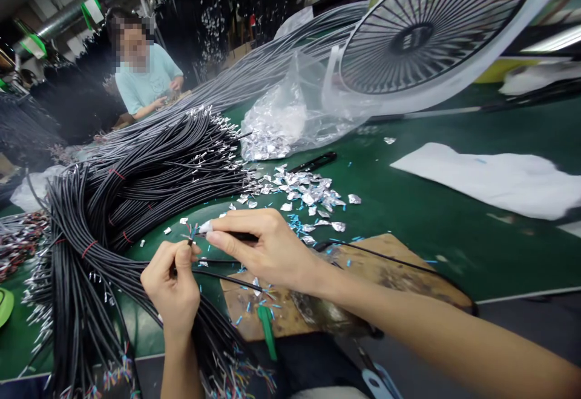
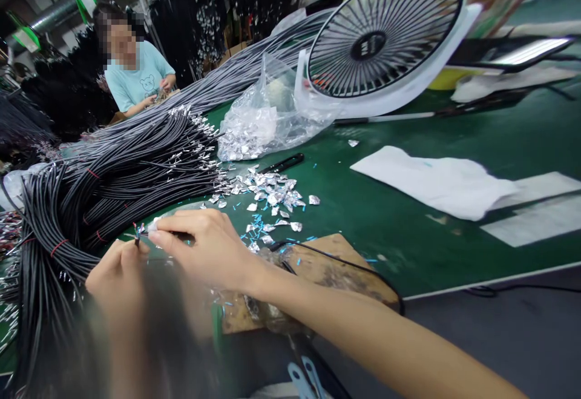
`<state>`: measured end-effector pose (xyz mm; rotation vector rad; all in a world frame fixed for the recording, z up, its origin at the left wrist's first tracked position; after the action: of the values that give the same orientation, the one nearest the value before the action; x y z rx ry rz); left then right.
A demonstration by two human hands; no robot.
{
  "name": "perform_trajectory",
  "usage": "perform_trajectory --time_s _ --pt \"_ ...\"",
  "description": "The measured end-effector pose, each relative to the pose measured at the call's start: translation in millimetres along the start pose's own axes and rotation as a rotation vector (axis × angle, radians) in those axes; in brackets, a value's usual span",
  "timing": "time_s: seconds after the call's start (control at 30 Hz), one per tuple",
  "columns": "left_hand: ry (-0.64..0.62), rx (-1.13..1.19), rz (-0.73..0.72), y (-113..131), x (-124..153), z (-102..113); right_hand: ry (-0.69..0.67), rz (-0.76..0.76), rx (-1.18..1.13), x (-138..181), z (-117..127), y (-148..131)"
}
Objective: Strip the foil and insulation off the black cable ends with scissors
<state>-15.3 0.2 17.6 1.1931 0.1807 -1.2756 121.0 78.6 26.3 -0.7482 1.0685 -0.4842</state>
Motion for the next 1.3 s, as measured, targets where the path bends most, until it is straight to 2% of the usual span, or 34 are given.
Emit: perform_trajectory --time_s 0.2,0.33,0.53,0.67,0.87,1.1,1.3 --pt "-0.187 0.261 0.220 -9.8 -3.4 -3.6 -0.012 -0.035 -0.026 1.1 -1.8 3.2" --pt "-0.215 0.375 0.288 -9.9 -6.8 -5.1 -0.027 -0.100 -0.089 -0.9 -0.7 3.7" --pt "-0.046 0.310 0.144 -4.9 -8.2 -5.8 0.087 -0.101 -0.101 -3.1 4.9 0.1" --pt "-0.047 0.279 0.064 -4.2 -5.4 -7.6 0.106 -0.058 -0.134 -2.9 2.9 0.4" --pt "-0.041 0.238 0.010 -3.5 -3.9 -7.5 0.099 -0.070 -0.153 -3.2 2.3 1.4" --pt "-0.019 0.198 -0.009 -2.7 -0.5 -8.3 0.034 -0.052 -0.152 -4.4 1.5 2.3" --pt "-0.045 0.184 -0.024 -3.3 0.4 -11.0 -0.086 -0.187 -0.209 -8.5 -1.7 11.7"
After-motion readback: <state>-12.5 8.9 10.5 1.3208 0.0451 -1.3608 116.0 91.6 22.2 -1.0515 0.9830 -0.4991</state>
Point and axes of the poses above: each hand's wrist, its own x-axis away from the middle knuckle, its own z-axis out of the back of the hand, y = z × x, the point moved 3 cm from there along -x, towards the middle knuckle, and after that the axes turned 2 degrees about y, right-handed, at the moved point
